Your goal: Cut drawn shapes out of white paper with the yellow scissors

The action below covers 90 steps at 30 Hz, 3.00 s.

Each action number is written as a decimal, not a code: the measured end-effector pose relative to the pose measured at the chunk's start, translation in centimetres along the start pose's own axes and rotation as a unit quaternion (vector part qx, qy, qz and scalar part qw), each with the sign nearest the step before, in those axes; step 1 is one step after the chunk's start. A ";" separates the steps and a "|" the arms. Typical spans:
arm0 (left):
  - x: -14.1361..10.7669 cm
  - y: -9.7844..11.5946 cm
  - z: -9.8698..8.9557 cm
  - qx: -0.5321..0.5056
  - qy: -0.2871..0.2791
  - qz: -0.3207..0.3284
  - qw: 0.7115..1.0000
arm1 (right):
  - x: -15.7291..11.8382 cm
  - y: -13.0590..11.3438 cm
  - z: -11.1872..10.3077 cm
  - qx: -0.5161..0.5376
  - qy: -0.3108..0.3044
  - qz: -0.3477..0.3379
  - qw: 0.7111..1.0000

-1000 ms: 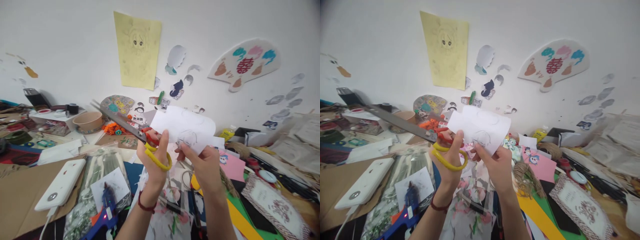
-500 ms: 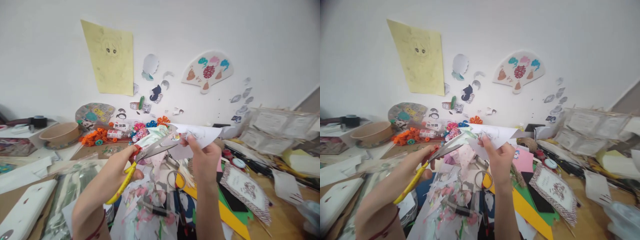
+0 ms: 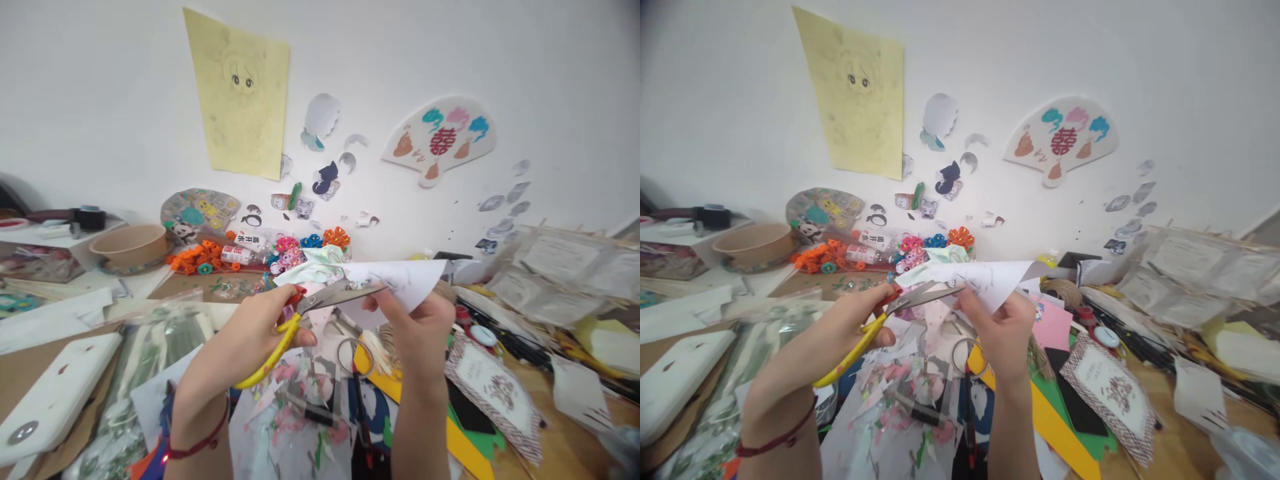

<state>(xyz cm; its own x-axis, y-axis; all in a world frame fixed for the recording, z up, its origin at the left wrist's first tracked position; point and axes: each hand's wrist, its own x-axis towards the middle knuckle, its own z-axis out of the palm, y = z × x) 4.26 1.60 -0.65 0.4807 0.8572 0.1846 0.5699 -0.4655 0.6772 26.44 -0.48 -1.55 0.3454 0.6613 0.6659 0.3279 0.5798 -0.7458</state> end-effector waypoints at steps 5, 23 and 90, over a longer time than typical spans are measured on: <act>-0.1 0.3 0.2 -0.031 0.024 0.019 0.999 | -0.4 0.7 0.0 -0.026 -0.008 -0.010 1.000; -0.7 0.6 1.0 0.112 0.086 -0.050 0.989 | -0.8 1.3 0.4 -0.113 0.032 -0.079 0.990; -0.8 1.5 0.8 0.095 0.072 -0.040 0.992 | -0.6 2.0 0.6 -0.130 0.057 -0.218 0.966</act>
<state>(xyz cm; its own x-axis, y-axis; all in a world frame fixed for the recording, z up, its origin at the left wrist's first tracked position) 5.28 0.05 -0.37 0.3370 0.9091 0.2448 0.7245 -0.4165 0.5492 26.37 0.56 -3.42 0.2138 0.3172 0.9240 0.6688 0.6419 -0.3751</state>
